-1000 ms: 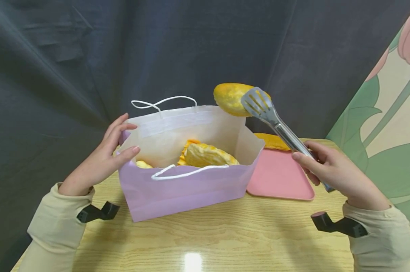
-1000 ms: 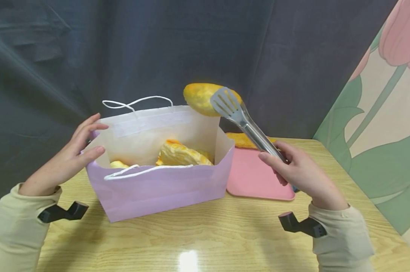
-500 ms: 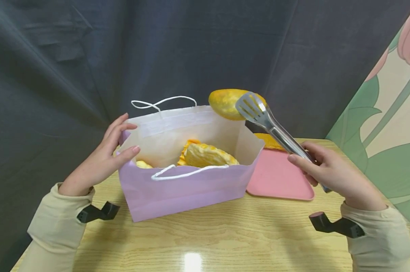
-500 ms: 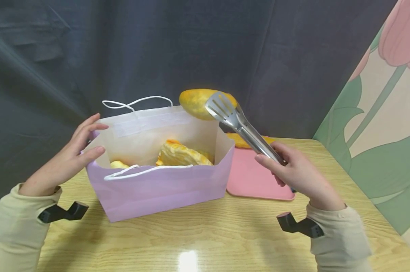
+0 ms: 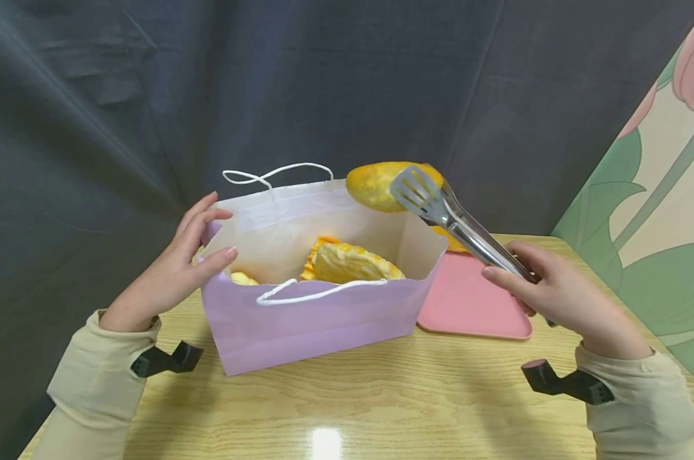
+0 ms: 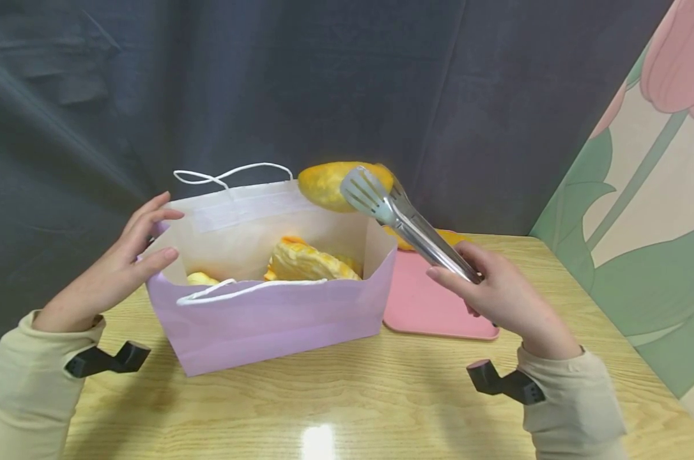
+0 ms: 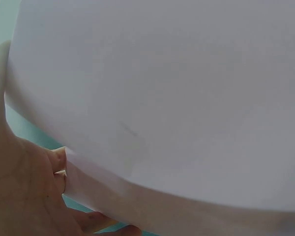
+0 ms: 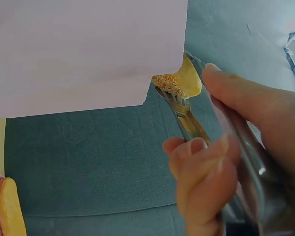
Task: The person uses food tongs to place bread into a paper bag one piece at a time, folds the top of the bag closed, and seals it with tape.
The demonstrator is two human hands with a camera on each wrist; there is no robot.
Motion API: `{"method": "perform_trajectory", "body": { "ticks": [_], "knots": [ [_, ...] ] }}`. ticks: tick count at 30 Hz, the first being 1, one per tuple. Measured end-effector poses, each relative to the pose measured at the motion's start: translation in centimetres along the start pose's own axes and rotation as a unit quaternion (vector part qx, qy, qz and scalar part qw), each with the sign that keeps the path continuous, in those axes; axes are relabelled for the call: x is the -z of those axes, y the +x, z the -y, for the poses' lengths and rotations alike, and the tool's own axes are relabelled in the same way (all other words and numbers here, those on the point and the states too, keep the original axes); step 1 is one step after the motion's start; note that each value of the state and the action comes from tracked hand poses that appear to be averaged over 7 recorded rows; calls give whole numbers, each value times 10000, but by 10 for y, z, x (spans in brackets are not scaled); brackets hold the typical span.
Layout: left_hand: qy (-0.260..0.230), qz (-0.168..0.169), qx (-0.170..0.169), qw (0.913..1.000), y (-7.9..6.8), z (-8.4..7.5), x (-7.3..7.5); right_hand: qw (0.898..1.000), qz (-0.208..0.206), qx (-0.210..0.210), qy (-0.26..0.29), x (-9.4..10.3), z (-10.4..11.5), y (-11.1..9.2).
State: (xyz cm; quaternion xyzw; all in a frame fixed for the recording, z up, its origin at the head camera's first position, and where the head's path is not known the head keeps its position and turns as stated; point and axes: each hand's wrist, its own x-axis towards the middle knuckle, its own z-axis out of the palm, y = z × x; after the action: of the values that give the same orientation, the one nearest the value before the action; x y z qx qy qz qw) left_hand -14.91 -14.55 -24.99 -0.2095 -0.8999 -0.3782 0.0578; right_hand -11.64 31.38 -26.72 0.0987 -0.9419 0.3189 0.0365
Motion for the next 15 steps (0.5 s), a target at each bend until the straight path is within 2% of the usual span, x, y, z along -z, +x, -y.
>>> {"method": "perform_trajectory", "body": {
  "ticks": [5,11,15],
  "knots": [
    [21,-8,-17,10000,0,0,0,9999,-68,133,-50,-1,1,0],
    [-6,-10,-16,10000,-1,0,0,10000,-12,23,-3,0,2,-1],
    [-20,-16,-10,10000,-1,0,1,9999,-39,124,-27,-2,0,0]
  ]
}}
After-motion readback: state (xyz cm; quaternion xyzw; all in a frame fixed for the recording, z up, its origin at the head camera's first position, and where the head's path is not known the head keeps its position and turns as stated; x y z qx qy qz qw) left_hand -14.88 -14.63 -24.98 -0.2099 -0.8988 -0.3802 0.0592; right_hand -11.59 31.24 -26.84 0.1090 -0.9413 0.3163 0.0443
